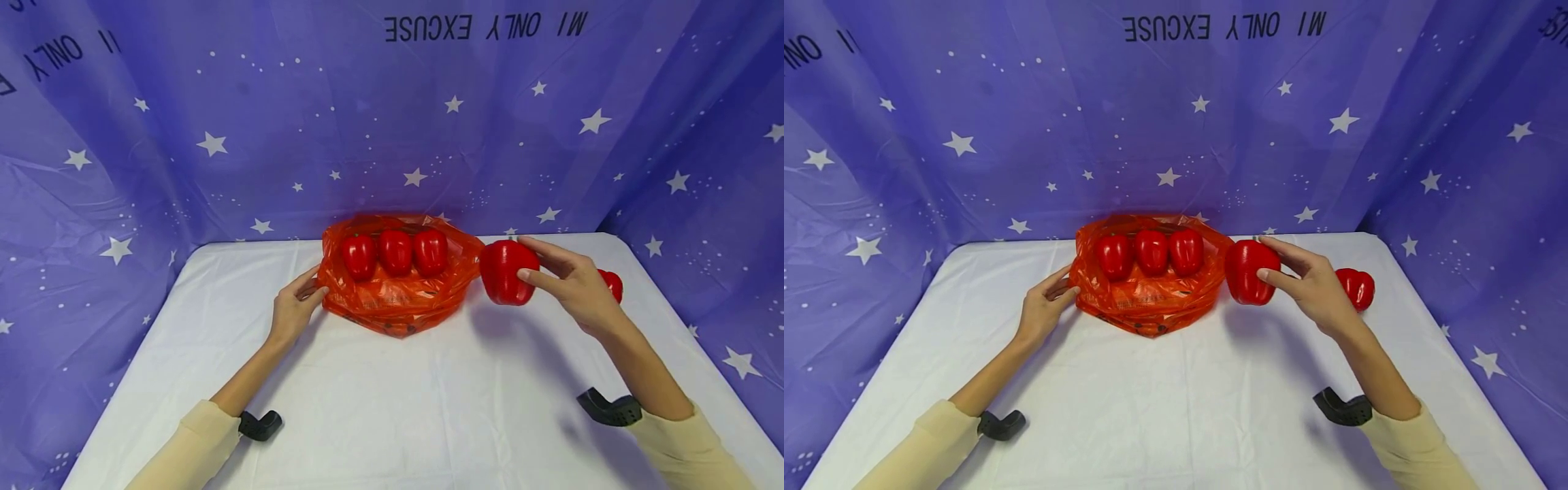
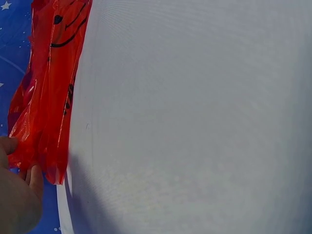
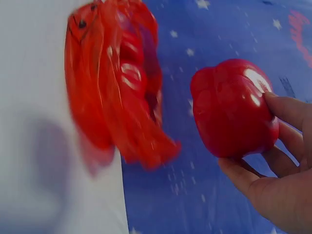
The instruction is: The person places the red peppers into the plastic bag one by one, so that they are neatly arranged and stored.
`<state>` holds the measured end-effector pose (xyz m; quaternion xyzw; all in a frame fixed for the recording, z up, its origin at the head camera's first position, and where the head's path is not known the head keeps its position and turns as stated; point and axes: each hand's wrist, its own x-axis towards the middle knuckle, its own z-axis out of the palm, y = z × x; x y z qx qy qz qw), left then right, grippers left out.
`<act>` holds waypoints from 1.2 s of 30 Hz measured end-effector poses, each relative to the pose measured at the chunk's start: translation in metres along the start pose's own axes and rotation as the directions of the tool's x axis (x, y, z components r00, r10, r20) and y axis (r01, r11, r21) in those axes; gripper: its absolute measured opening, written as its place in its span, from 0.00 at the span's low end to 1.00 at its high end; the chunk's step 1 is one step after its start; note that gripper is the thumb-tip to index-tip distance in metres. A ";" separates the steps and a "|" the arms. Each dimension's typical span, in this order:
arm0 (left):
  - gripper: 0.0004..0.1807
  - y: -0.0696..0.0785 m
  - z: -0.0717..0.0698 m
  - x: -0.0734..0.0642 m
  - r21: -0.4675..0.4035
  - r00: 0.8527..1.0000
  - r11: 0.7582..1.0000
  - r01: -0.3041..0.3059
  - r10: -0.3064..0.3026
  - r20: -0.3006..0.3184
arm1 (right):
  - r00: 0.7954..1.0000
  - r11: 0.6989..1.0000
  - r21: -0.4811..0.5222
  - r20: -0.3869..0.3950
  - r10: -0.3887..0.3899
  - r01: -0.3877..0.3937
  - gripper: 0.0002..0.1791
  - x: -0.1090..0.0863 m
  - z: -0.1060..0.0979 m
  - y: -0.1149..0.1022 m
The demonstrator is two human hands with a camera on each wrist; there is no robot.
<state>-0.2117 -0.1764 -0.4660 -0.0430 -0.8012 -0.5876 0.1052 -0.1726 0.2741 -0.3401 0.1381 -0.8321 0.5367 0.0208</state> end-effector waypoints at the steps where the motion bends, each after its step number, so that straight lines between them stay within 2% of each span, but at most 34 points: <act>1: 0.26 0.000 0.000 0.000 0.001 1.000 1.000 -0.001 0.001 -0.001 | 1.000 1.000 0.012 0.021 -0.011 0.011 0.31 0.006 0.007 -0.002; 8: 0.26 0.000 0.001 0.000 0.002 1.000 1.000 -0.005 0.005 -0.005 | 0.993 0.990 0.138 0.110 -0.034 0.019 0.29 0.042 0.058 -0.007; 17: 0.26 0.000 0.002 0.001 0.005 1.000 1.000 -0.002 0.002 -0.008 | 0.981 0.979 0.196 0.195 0.011 -0.050 0.30 0.067 0.113 -0.003; 22: 0.26 0.000 0.001 0.001 0.003 1.000 1.000 -0.003 0.003 -0.006 | 0.980 0.976 0.208 0.196 0.015 -0.057 0.31 0.077 0.134 0.001; 29: 0.26 -0.003 0.000 0.001 0.006 1.000 1.000 -0.009 0.009 -0.009 | 0.981 0.985 0.174 0.195 -0.019 -0.016 0.30 0.091 0.154 0.009; 36: 0.26 -0.001 0.001 0.001 0.006 1.000 1.000 -0.009 0.009 -0.002 | 0.982 0.991 0.135 0.191 -0.003 -0.023 0.31 0.099 0.171 0.021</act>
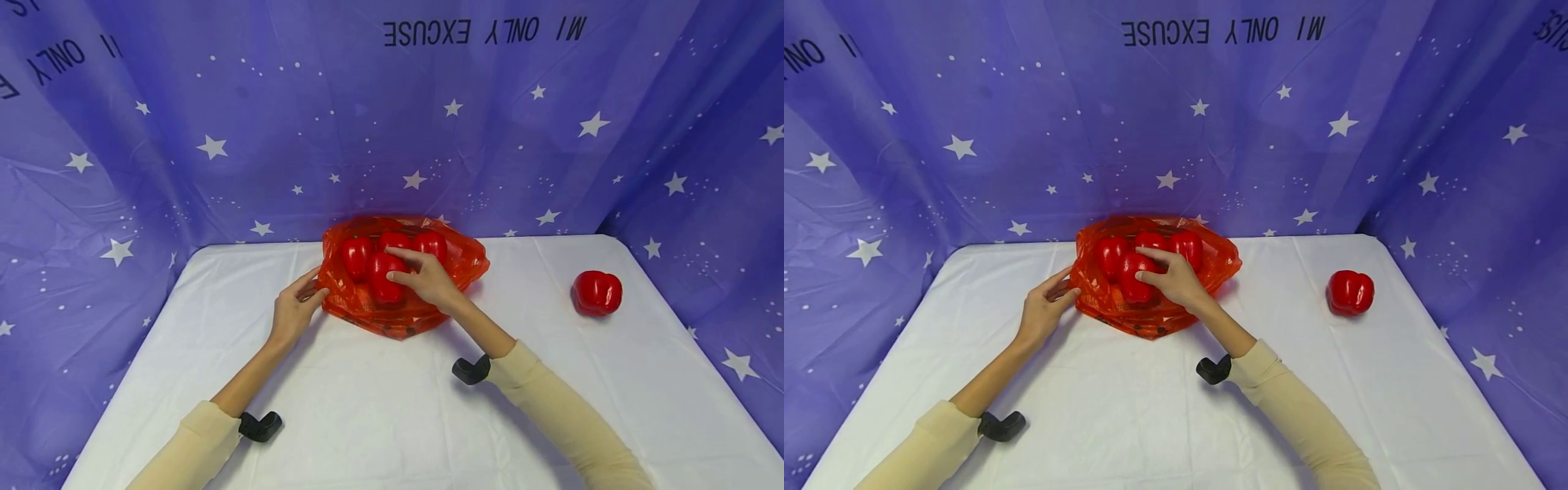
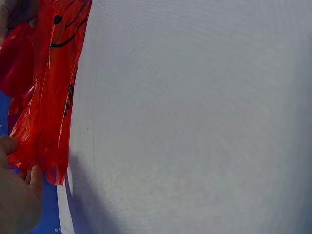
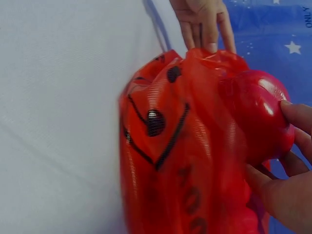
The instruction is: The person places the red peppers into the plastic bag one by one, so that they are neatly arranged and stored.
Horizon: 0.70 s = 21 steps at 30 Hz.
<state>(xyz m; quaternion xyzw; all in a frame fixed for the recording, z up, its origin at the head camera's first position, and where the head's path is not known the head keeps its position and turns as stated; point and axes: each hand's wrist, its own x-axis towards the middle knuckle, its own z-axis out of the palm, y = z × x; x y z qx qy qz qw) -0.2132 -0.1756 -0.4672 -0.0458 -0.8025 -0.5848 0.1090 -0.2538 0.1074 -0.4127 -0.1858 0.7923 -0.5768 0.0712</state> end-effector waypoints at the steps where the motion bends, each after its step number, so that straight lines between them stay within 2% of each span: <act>1: 0.26 0.000 0.000 0.000 0.001 1.000 1.000 -0.001 0.001 0.001 | 1.000 1.000 -0.004 0.001 0.003 -0.003 0.31 0.001 0.002 0.001; 12: 0.27 0.000 0.001 0.000 -0.011 1.000 1.000 0.005 -0.005 -0.009 | 0.999 0.997 -0.061 0.005 0.046 -0.046 0.29 0.004 0.021 0.013; 21: 0.27 -0.002 0.002 0.001 -0.034 1.000 0.999 -0.009 0.009 0.002 | 0.997 0.997 -0.040 0.043 0.061 -0.059 0.29 0.002 0.029 0.021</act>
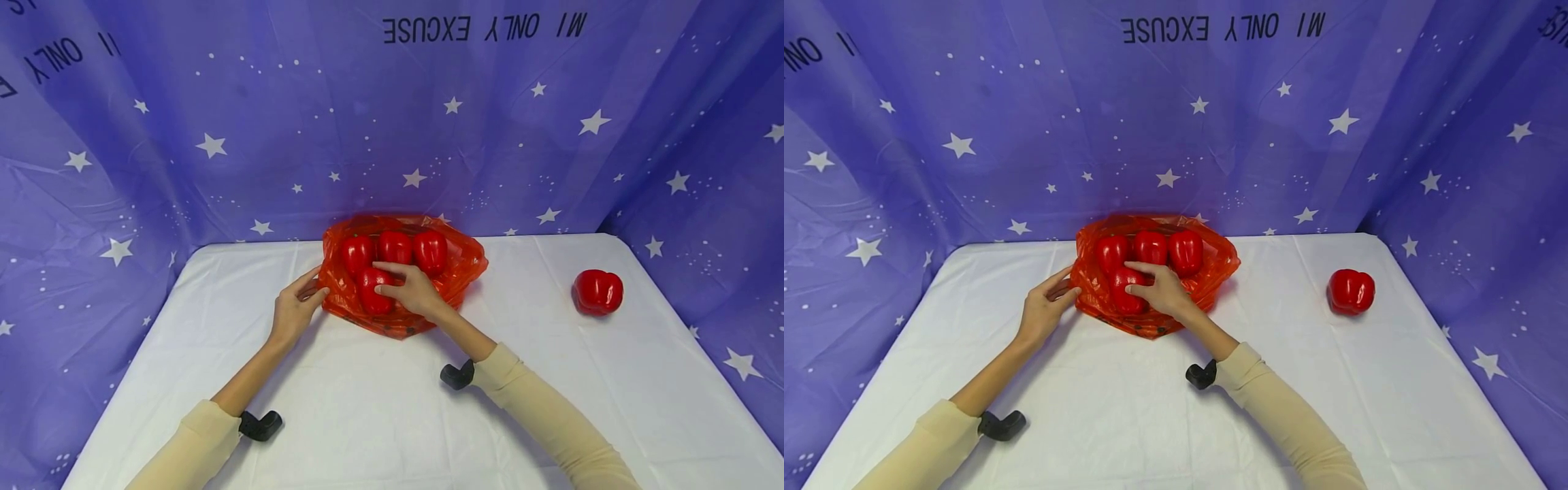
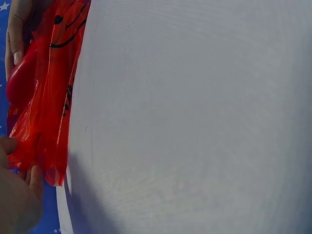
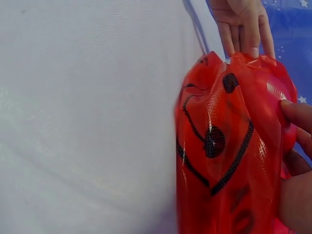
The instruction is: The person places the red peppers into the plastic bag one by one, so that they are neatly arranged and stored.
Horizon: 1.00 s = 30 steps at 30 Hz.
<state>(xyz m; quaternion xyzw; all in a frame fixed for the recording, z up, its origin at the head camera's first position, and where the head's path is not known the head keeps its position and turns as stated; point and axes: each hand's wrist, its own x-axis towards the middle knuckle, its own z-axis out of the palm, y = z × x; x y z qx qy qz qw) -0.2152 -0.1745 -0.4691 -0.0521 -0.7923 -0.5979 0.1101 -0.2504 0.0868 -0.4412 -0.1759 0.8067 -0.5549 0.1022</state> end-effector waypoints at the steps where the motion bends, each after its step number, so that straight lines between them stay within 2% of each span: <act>1: 0.27 0.000 0.000 0.000 -0.001 1.000 1.000 -0.003 0.003 0.004 | 1.000 1.000 0.001 0.000 -0.002 0.002 0.29 0.000 0.001 0.000; 10: 0.27 0.001 0.000 0.000 0.016 1.000 1.000 0.012 -0.013 0.008 | 1.000 1.000 -0.018 -0.004 0.004 -0.004 0.29 0.002 0.004 0.002; 19: 0.26 0.001 0.000 0.001 0.019 1.000 1.000 -0.006 0.006 0.007 | 1.000 1.000 -0.031 -0.019 0.006 -0.006 0.28 0.004 0.005 0.006; 30: 0.26 0.000 0.000 0.000 0.026 1.000 1.000 0.006 -0.006 0.001 | 0.999 1.000 -0.027 -0.033 0.008 -0.009 0.29 0.004 0.007 0.008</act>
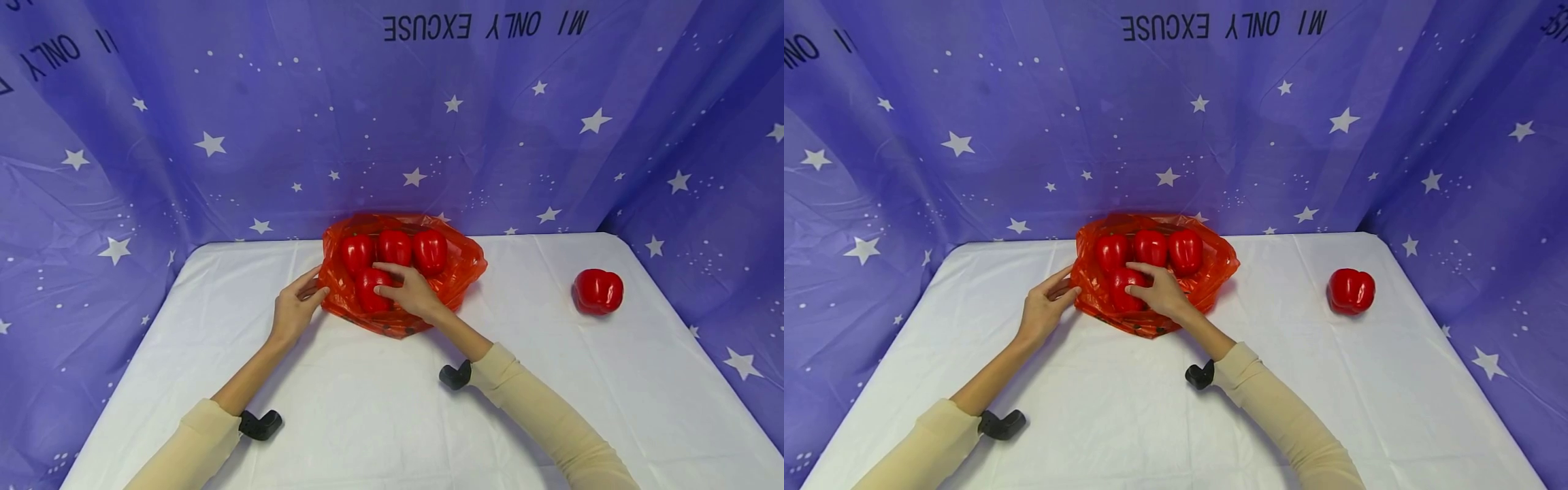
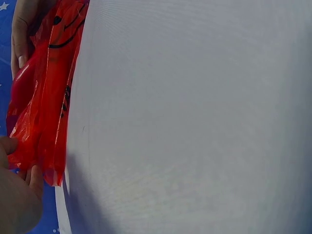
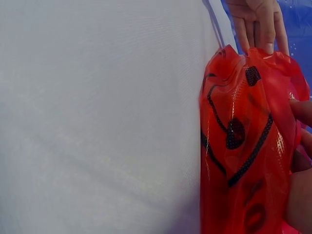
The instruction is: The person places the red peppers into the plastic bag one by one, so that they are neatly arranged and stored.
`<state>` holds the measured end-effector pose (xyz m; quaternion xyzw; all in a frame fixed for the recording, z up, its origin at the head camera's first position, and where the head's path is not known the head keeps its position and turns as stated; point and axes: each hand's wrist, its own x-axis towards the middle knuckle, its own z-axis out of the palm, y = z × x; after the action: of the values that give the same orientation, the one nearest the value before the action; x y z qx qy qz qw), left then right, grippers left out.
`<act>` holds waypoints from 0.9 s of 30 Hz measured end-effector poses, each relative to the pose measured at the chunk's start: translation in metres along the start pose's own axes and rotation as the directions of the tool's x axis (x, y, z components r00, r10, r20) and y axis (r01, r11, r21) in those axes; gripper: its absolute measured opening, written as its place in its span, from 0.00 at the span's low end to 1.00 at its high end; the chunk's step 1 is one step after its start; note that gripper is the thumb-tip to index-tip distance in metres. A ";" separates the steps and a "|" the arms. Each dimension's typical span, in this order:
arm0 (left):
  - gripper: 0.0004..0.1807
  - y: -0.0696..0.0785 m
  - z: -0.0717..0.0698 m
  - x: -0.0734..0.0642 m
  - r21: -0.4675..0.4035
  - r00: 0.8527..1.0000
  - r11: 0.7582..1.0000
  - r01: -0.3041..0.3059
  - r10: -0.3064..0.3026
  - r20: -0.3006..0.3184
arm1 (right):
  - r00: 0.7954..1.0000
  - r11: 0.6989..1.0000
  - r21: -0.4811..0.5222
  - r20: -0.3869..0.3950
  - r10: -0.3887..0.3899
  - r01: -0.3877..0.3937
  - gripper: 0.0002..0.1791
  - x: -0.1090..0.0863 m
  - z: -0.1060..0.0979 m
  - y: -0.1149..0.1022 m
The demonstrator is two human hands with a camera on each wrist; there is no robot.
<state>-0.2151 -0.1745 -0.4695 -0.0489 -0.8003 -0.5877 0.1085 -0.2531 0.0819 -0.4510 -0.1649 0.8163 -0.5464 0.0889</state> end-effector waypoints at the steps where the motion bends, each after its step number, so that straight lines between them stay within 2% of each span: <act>1: 0.26 0.000 0.000 0.000 0.000 1.000 1.000 0.000 0.000 0.000 | 1.000 1.000 0.004 -0.001 -0.002 0.002 0.29 0.000 0.000 0.000; 6: 0.26 -0.001 -0.001 0.000 -0.001 1.000 1.000 -0.001 0.001 0.002 | 1.000 1.000 0.012 -0.003 0.003 -0.003 0.29 0.000 0.000 0.001; 19: 0.27 0.000 -0.001 -0.001 0.007 1.000 1.000 0.002 -0.002 0.007 | 1.000 0.996 -0.091 -0.011 0.016 -0.017 0.31 -0.003 -0.003 0.000; 27: 0.27 0.001 -0.001 -0.001 0.008 1.000 1.000 -0.004 0.004 0.006 | 1.000 0.996 -0.084 -0.016 0.000 -0.001 0.32 -0.001 -0.007 -0.003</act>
<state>-0.2140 -0.1752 -0.4684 -0.0519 -0.8030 -0.5839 0.1074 -0.2536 0.0876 -0.4451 -0.1639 0.8393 -0.5129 0.0753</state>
